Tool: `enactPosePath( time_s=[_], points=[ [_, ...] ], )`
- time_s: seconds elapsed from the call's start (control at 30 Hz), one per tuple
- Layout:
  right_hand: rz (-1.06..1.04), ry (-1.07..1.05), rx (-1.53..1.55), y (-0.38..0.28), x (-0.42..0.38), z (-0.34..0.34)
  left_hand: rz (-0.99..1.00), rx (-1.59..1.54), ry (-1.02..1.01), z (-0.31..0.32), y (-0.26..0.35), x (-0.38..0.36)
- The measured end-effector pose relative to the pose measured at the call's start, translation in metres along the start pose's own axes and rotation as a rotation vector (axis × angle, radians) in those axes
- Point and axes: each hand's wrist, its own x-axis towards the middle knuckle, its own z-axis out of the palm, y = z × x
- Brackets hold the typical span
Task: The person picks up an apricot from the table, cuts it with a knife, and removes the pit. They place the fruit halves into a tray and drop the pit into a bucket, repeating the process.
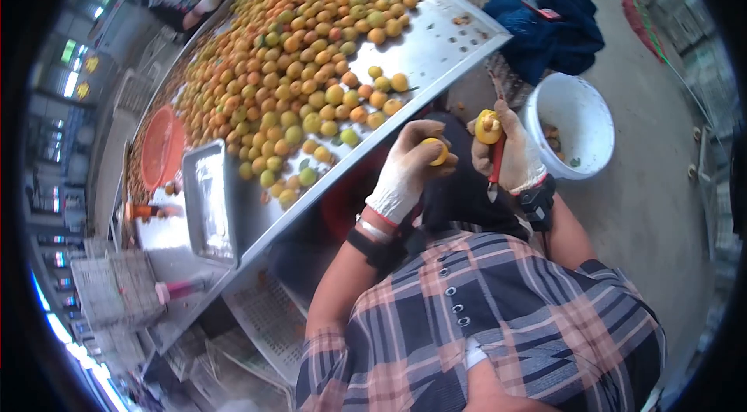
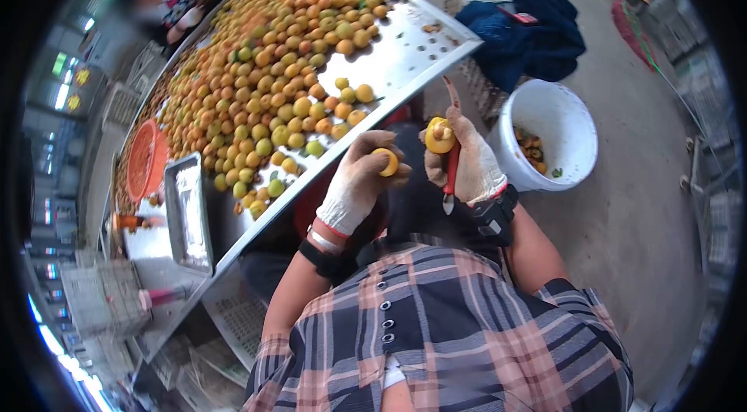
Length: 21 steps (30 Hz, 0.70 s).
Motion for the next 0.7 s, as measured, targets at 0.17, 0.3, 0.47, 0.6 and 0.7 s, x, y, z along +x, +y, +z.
enactPosePath(
  time_s=[0.17, 0.3, 0.47, 0.6, 0.7],
  points=[
    [-0.013, -0.050, -0.214, 0.018, 0.005, 0.040, 0.051, 0.384, -0.043, 0.004, 0.026, -0.028],
    [-0.193, -0.105, -0.254, 0.049, 0.017, 0.064, 0.153, 0.587, 0.136, -0.006, 0.031, -0.046],
    [-0.159, -0.263, -0.237, 0.057, 0.023, 0.071, 0.218, 0.430, 0.156, -0.030, 0.032, -0.070],
    [-0.179, -0.400, -0.494, 0.054, 0.022, 0.087, 0.191, 0.386, 0.158, -0.042, 0.038, -0.086],
    [-0.162, -0.418, -0.604, 0.054, 0.019, 0.096, 0.185, 0.256, 0.189, -0.051, 0.037, -0.094]
  ],
)
